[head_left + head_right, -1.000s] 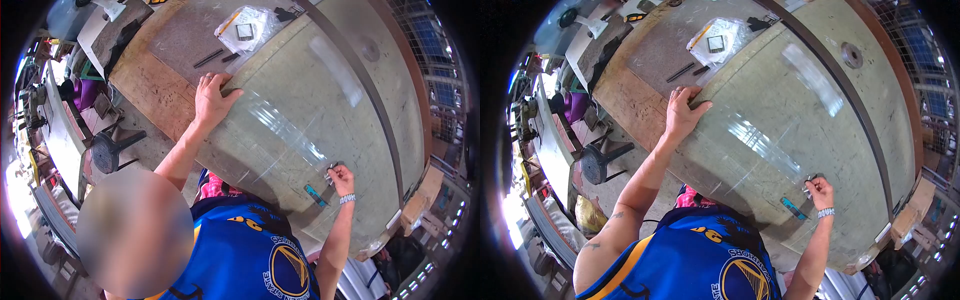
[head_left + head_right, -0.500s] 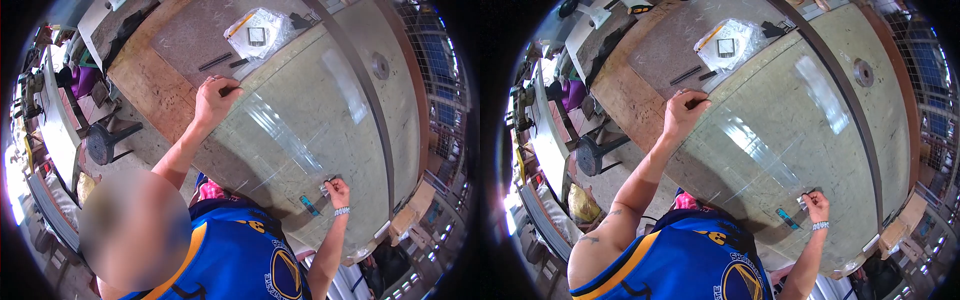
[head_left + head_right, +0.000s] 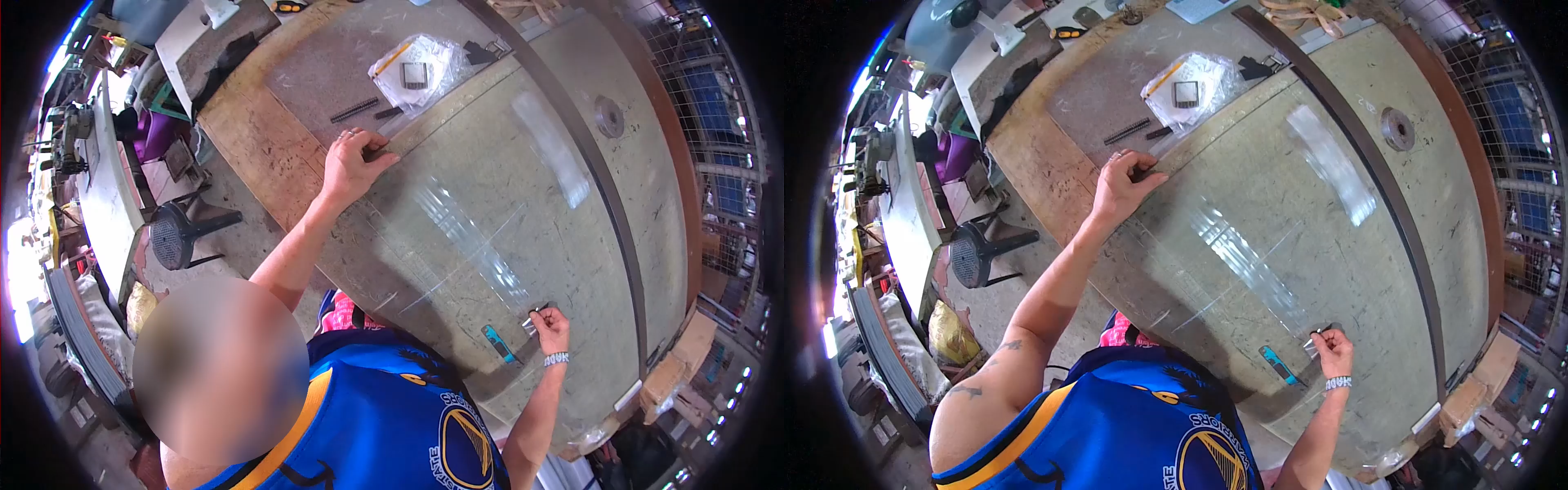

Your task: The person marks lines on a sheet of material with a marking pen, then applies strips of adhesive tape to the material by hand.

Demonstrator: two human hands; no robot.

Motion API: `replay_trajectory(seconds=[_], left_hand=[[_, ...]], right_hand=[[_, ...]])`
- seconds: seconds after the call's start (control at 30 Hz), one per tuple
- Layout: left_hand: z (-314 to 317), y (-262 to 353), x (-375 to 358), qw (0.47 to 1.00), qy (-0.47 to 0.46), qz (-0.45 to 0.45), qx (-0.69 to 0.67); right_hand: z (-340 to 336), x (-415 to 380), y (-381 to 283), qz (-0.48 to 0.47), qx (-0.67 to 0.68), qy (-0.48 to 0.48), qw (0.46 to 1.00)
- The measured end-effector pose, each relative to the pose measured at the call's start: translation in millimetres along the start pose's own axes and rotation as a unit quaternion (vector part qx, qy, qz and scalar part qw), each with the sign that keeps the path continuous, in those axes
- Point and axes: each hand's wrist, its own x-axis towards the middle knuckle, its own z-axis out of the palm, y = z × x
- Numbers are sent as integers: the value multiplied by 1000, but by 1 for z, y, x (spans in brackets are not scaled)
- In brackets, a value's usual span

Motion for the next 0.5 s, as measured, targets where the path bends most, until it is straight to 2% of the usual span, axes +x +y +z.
replay_trajectory(seconds=[0.13,0.37,0.5], left_hand=[[0,-5,0,999,-14,-38,-21],[-4,-4,-1,999,-17,-35,-13],[-3,-7,1,999,-21,-42,-14]], right_hand=[[2,-1,-2,1,25,0,1000],[-14,-3,7,-19,14,-12,1000],[-46,-23,5,-19,-119,-7,993]])
